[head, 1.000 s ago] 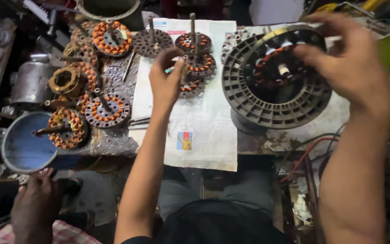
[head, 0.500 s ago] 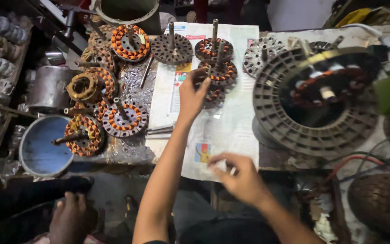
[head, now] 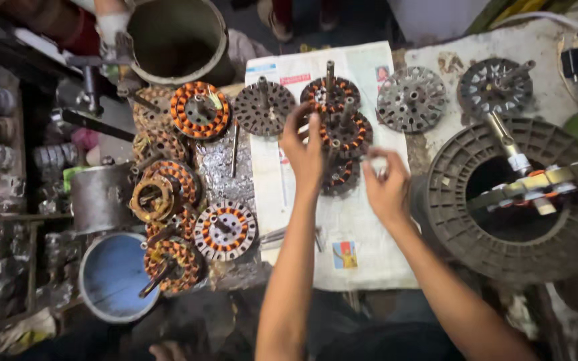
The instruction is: The person inserts small white plastic pieces into the slots of a circular motor stator using a small tool. They repeatedly pick up the pieces, position them, and press them into place while rotating the stator to access different slots.
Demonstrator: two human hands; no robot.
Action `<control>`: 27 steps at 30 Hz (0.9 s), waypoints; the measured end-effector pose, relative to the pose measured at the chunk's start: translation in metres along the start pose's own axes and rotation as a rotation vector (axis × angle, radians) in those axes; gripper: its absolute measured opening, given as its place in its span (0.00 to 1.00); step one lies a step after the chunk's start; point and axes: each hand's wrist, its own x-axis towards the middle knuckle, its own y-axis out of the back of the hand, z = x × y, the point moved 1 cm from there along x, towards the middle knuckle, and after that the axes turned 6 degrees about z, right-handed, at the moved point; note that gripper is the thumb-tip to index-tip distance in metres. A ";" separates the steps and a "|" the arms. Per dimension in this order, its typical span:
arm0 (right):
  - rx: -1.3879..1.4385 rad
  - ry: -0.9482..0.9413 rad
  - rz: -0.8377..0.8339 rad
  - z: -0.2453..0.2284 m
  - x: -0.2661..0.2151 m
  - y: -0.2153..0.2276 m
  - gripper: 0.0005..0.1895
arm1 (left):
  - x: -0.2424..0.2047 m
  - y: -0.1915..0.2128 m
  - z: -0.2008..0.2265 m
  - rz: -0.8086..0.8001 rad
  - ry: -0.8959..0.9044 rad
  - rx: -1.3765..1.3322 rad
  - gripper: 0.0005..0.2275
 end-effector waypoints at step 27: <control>-0.122 -0.996 -0.563 0.042 -0.080 0.021 0.24 | -0.165 0.173 0.139 0.277 0.222 0.211 0.06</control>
